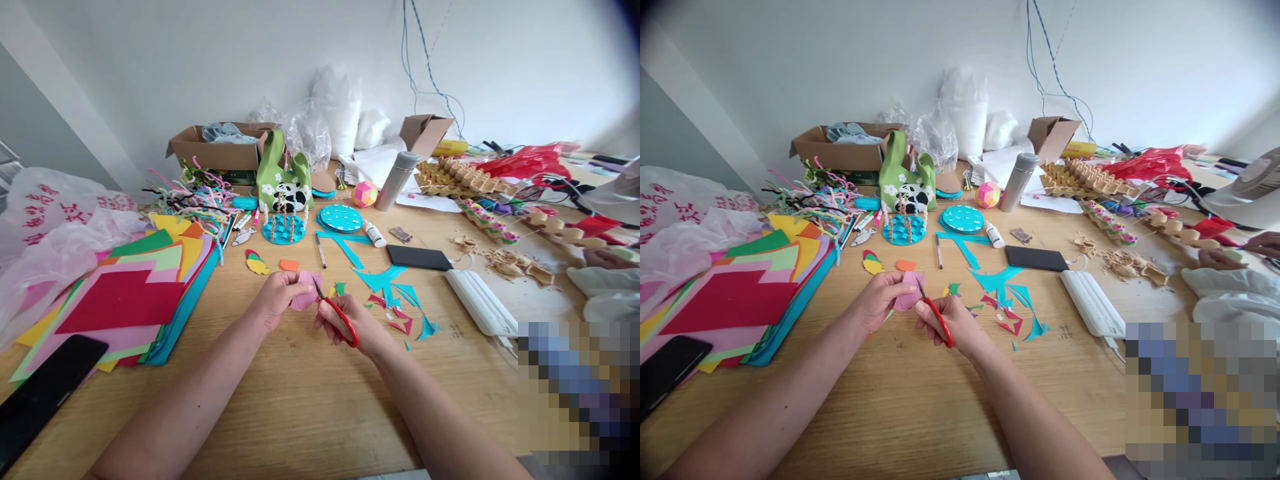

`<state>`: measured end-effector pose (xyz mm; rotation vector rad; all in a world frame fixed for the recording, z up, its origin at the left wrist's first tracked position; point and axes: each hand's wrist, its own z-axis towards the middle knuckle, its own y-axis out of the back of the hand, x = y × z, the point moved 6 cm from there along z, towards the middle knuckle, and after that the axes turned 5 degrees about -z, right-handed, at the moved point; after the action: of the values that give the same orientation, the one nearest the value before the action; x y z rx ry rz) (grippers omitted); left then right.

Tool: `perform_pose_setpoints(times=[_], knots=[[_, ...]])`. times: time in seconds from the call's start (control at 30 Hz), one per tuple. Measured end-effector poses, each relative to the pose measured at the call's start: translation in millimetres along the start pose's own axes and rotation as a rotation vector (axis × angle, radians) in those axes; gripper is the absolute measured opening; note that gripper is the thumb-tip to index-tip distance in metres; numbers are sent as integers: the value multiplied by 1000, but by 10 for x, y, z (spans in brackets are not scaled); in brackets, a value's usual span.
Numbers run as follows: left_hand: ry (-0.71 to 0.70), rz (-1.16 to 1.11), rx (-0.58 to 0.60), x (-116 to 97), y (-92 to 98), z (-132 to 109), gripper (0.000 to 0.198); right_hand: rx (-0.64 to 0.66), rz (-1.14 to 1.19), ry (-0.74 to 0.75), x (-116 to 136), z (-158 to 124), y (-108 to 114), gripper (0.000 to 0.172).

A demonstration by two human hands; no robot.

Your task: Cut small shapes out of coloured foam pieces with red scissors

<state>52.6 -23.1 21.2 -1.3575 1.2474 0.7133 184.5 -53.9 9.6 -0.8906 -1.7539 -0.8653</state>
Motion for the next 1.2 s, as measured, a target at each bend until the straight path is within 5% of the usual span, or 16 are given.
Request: perform_pose_setpoints(times=[0.47,1.2], knots=[[64,73,43,-20,41,16,32,60,-28,35,-9,-1,-20,57],[65,78,40,-5,67,20,26,44,-60,22,-19,-1,-9,56]])
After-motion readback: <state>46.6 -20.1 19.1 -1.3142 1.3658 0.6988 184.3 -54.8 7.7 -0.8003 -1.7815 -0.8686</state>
